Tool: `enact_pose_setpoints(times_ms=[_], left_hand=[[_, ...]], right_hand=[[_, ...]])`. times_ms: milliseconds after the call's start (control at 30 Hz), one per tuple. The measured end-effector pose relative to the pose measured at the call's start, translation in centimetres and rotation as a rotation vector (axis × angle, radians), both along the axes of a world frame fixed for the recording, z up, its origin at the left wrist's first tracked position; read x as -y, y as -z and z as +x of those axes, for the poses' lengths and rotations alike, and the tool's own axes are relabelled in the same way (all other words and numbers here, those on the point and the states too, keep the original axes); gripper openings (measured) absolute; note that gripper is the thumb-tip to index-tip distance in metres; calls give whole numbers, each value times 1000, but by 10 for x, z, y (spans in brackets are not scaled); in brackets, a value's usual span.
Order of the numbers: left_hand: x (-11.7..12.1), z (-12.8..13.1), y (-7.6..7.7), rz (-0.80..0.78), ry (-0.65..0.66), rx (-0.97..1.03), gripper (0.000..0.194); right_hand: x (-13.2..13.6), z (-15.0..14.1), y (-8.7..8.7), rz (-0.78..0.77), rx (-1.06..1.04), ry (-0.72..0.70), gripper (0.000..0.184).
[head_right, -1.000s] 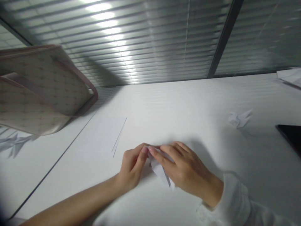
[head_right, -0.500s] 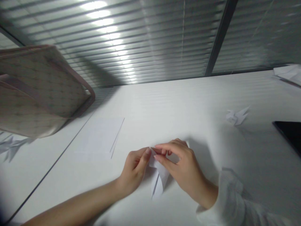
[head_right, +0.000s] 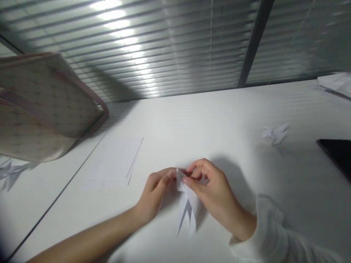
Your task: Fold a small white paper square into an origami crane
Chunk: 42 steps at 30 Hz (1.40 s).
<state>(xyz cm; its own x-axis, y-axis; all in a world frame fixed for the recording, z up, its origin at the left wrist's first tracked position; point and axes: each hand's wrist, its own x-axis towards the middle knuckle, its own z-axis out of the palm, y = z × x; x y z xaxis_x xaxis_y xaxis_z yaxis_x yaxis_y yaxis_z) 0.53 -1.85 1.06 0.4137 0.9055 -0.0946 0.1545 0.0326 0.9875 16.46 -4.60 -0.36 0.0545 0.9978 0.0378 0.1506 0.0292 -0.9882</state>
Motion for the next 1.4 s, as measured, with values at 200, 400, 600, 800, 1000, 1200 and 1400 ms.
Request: enact_pose_setpoints(times_ms=[200,400,600,800,1000,1200,1400], left_hand=[[-2,3,5,-45,-94,29,27],[-1,4,1,-15,-111,-5,30],[-1,3,-5,62,-110,-31,31],[0,1,-3,106,-116,-52,32],[0,2,-2,109,-115,-100,38],[-2,1,-1,185,-218,-133,32],[-4,0,-2,141,-177,-96,31]], right_hand=[[1,0,1,-13,32,-7,17],[1,1,2,-7,34,-33,13],[2,2,3,-25,40,-62,14],[3,2,4,-38,29,-75,16],[2,1,2,-59,15,-79,18],[2,5,-2,-122,42,-213,12],[0,10,-4,-111,131,-261,15]])
